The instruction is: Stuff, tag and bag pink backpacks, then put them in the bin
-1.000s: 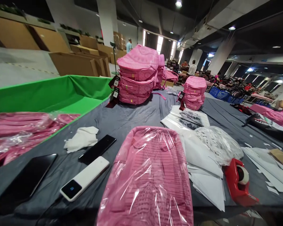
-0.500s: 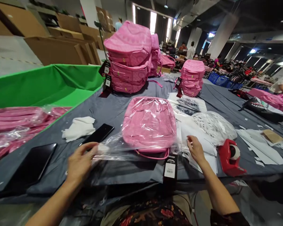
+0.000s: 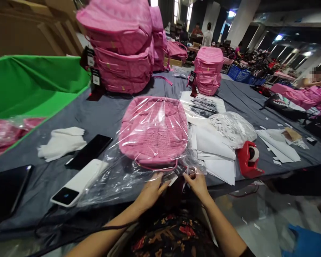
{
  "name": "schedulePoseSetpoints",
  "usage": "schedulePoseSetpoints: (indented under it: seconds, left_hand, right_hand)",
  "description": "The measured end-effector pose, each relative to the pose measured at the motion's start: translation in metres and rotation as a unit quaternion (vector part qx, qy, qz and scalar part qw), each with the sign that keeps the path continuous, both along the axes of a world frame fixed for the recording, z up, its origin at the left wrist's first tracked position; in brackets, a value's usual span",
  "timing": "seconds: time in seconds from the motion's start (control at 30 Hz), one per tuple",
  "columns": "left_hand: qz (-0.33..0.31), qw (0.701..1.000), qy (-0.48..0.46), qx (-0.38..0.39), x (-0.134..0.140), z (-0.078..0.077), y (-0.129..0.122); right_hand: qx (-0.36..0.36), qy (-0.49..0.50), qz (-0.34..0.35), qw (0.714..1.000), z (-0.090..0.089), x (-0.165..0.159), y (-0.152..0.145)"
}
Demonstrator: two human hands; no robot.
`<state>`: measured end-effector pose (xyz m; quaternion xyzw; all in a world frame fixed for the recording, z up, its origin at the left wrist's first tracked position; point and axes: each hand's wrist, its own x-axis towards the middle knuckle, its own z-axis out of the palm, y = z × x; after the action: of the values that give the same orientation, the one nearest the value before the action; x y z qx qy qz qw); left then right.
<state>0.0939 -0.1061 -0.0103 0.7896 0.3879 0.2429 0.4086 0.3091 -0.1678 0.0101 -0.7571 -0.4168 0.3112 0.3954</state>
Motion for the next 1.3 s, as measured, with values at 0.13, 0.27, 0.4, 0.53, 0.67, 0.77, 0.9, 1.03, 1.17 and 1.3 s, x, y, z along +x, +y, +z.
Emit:
schedulePoseSetpoints:
  seconds: [0.13, 0.27, 0.4, 0.53, 0.67, 0.77, 0.9, 1.03, 1.17, 1.3]
  left_hand:
    - [0.008, 0.987, -0.003, -0.161, 0.01, -0.02, 0.001]
    - [-0.086, 0.924, -0.079, -0.364, 0.004, -0.006, -0.009]
    - [-0.207, 0.839, -0.123, -0.488, 0.008, 0.008, -0.016]
    - [-0.226, 0.832, -0.073, -0.501, 0.017, -0.005, -0.022]
    - [-0.328, 0.91, 0.131, -0.218, 0.014, 0.006, -0.016]
    - [-0.318, 0.905, 0.255, 0.124, 0.017, 0.038, -0.002]
    - [-0.391, 0.816, 0.125, 0.407, 0.054, 0.063, 0.016]
    - [-0.505, 0.709, 0.052, 0.489, 0.106, 0.062, 0.023]
    - [-0.578, 0.647, 0.043, 0.496, 0.129, 0.057, 0.018]
    - [-0.599, 0.632, 0.063, 0.487, 0.117, 0.05, 0.009]
  right_hand:
    - [-0.03, 0.228, -0.005, 0.973, -0.005, -0.003, -0.012]
    - [-0.044, 0.234, 0.01, 0.971, -0.005, 0.001, -0.048]
    - [-0.051, 0.129, 0.046, 0.989, -0.002, 0.004, -0.062]
    - [-0.015, 0.097, 0.045, 0.994, -0.002, -0.003, -0.055]
    - [0.028, -0.02, 0.006, 0.999, -0.006, -0.014, -0.058]
    - [0.044, -0.061, 0.01, 0.997, -0.013, -0.019, -0.073]
    - [0.066, -0.217, -0.002, 0.974, -0.025, -0.024, -0.093]
    - [0.093, -0.421, 0.004, 0.902, -0.022, -0.026, -0.102]
    - [0.141, -0.48, 0.02, 0.866, -0.01, -0.03, -0.11]
    - [0.181, -0.457, 0.071, 0.868, -0.009, -0.04, -0.127]
